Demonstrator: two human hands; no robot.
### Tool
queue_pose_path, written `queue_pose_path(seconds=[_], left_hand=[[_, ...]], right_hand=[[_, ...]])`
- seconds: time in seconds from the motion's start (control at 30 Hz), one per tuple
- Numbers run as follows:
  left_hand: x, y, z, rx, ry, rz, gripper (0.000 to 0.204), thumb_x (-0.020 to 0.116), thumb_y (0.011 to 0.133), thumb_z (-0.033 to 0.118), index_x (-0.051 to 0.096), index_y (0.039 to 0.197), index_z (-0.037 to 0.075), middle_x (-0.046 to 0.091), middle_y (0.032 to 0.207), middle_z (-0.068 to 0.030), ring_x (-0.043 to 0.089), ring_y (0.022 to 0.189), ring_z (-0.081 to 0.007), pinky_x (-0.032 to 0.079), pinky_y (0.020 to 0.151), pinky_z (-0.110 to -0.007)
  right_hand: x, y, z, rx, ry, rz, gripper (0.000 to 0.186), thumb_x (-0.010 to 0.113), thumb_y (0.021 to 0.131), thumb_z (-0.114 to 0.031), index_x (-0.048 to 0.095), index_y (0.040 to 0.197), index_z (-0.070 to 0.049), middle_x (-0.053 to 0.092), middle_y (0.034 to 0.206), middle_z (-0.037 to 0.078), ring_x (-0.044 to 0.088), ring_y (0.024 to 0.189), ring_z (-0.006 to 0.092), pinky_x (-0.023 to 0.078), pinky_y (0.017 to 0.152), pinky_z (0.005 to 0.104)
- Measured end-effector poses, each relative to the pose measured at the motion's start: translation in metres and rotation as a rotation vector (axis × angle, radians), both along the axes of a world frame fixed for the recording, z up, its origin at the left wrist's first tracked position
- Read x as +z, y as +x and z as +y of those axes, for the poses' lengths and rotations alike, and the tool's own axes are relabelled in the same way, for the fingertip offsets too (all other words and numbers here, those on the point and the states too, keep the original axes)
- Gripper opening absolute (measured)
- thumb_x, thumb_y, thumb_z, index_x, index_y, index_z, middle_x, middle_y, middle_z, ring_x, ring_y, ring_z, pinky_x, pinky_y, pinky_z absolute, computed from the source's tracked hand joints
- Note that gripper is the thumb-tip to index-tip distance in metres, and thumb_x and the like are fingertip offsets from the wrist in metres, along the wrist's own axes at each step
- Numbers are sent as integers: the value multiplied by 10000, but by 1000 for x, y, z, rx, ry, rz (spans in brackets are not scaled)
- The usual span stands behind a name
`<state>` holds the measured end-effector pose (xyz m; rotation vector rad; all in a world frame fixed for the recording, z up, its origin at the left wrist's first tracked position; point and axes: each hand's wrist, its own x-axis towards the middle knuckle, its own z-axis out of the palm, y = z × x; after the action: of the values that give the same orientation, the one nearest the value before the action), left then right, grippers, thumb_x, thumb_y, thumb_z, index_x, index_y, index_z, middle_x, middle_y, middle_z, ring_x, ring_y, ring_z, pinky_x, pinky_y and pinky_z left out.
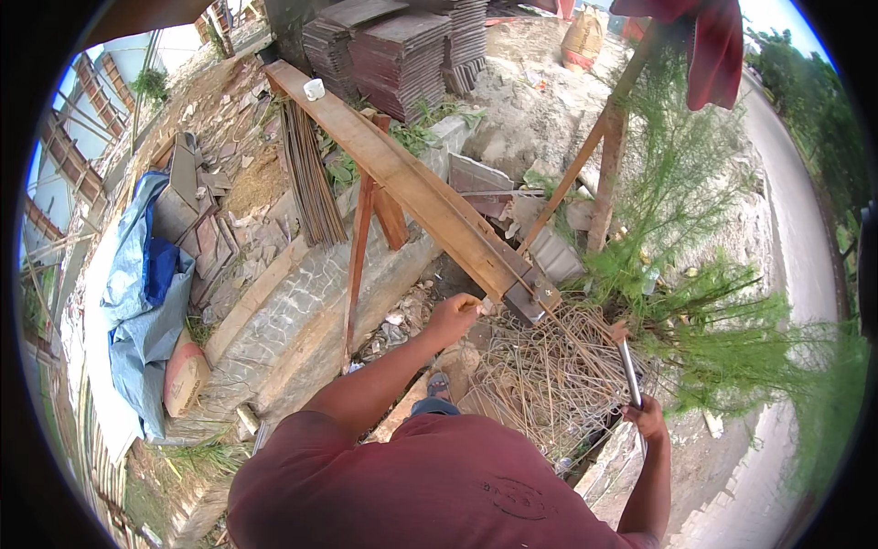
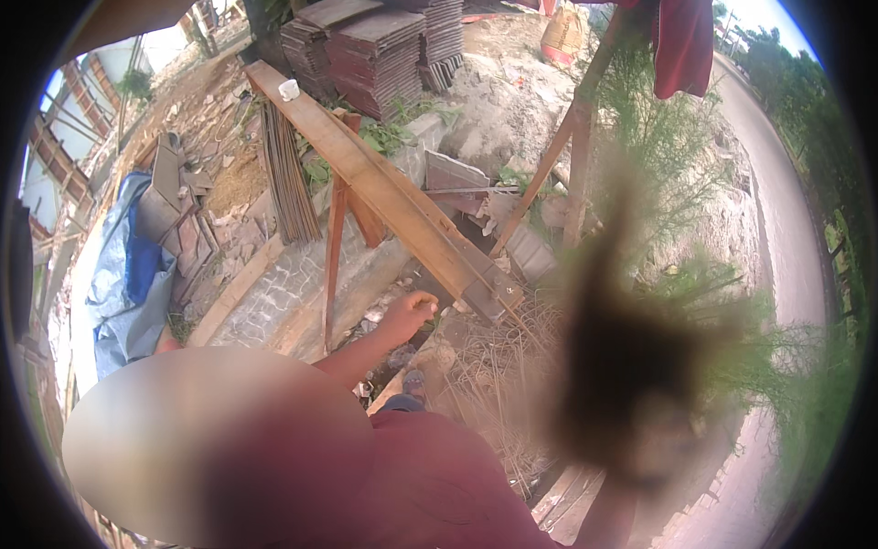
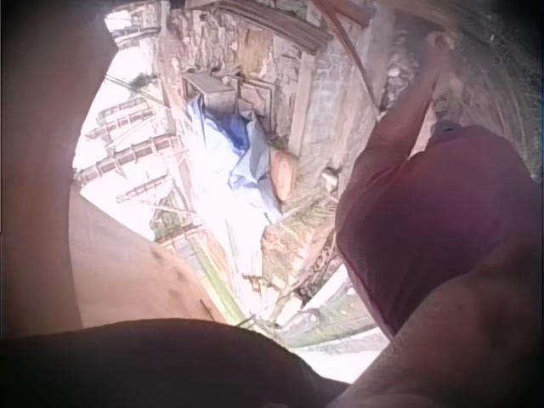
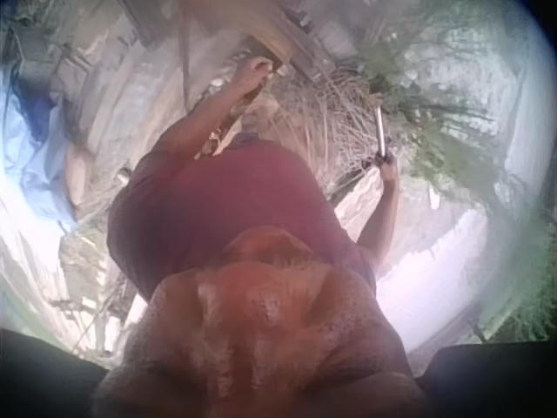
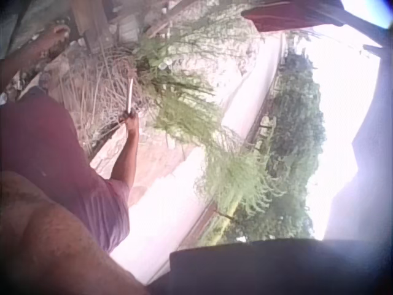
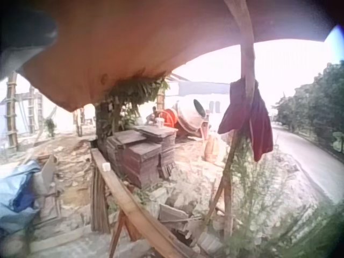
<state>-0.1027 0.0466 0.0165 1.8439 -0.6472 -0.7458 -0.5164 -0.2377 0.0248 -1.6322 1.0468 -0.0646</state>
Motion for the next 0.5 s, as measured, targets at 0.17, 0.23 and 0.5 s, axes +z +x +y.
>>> queue_pose_path(seconds=[0.17, 0.23, 0.5], left_hand=[[17, 81, -59, 250, 216, -622, 491, 608, 851, 304, 493, 1236, 23, 489, 1286, -189, 471, 1210, -300, 389, 958, -486], [5, 99, -90, 422, 335, -802, 571, 568, 862, 341, 430, 1312, 19, 374, 1410, -193, 330, 1339, -309, 292, 1040, -554], [-30, 110, -140, 657, 379, -687, 653, 512, 863, 368, 347, 1384, 10, 295, 1470, -160, 178, 1401, -313, 192, 1066, -602]], right_hand=[[-8, -107, -16, -185, -36, 144, 259, 737, 695, -154, 522, 807, -62, 585, 669, 46, 605, 601, 172, 459, 528, 311], [-4, -140, -21, -203, -55, 254, 247, 722, 699, -157, 531, 823, -62, 611, 684, 56, 623, 626, 178, 449, 525, 327], [-12, -258, -38, -306, -44, 468, 194, 684, 717, -121, 545, 840, -62, 620, 681, 60, 615, 616, 184, 435, 507, 348]])
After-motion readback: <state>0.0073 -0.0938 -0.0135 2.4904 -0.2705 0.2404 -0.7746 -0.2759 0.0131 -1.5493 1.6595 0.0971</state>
